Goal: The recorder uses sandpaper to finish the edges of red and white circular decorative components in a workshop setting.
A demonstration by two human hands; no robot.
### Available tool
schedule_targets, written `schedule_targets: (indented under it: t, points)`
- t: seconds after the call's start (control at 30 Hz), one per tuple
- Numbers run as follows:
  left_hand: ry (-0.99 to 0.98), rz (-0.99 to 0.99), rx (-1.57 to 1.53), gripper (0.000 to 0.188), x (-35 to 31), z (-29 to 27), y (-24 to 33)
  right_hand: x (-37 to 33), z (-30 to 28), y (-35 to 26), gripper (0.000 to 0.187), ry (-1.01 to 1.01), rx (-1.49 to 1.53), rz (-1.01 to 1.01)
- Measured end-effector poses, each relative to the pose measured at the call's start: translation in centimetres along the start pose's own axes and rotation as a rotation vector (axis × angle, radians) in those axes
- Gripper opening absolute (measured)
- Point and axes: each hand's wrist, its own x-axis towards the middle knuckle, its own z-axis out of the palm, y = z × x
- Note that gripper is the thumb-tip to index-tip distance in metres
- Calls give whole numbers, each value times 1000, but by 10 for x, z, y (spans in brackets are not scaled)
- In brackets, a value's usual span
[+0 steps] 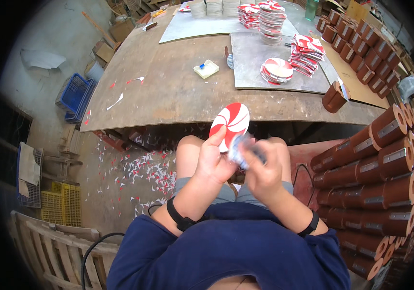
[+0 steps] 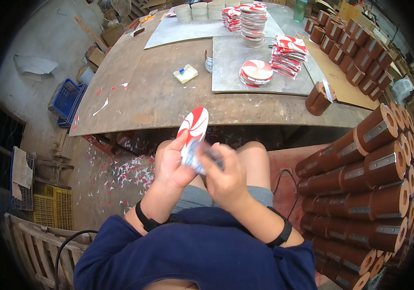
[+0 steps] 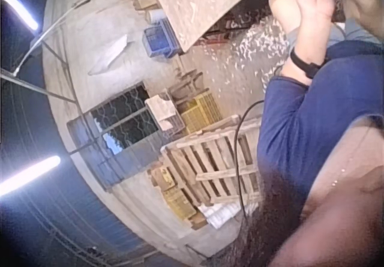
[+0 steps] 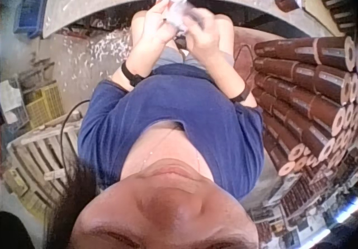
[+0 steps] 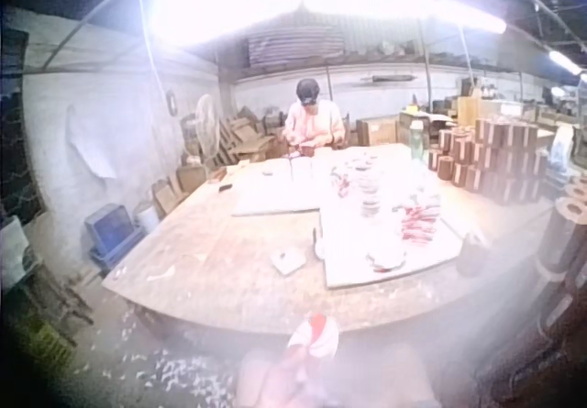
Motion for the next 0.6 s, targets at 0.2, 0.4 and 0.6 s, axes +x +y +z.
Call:
schedule_targets:
  t: [0.2,0.4,0.6]
  points:
    - [-62,-7,32,31,1,-4,-1,9,-6,-1,33,85,-8,41]
    - [22,14,88,35,-4,6,-3,-4,0,-5,31,-89,113,-48]
    - [-51,-13,79,40,-1,-9,4,4,-8,-4,32,-55,56,-10]
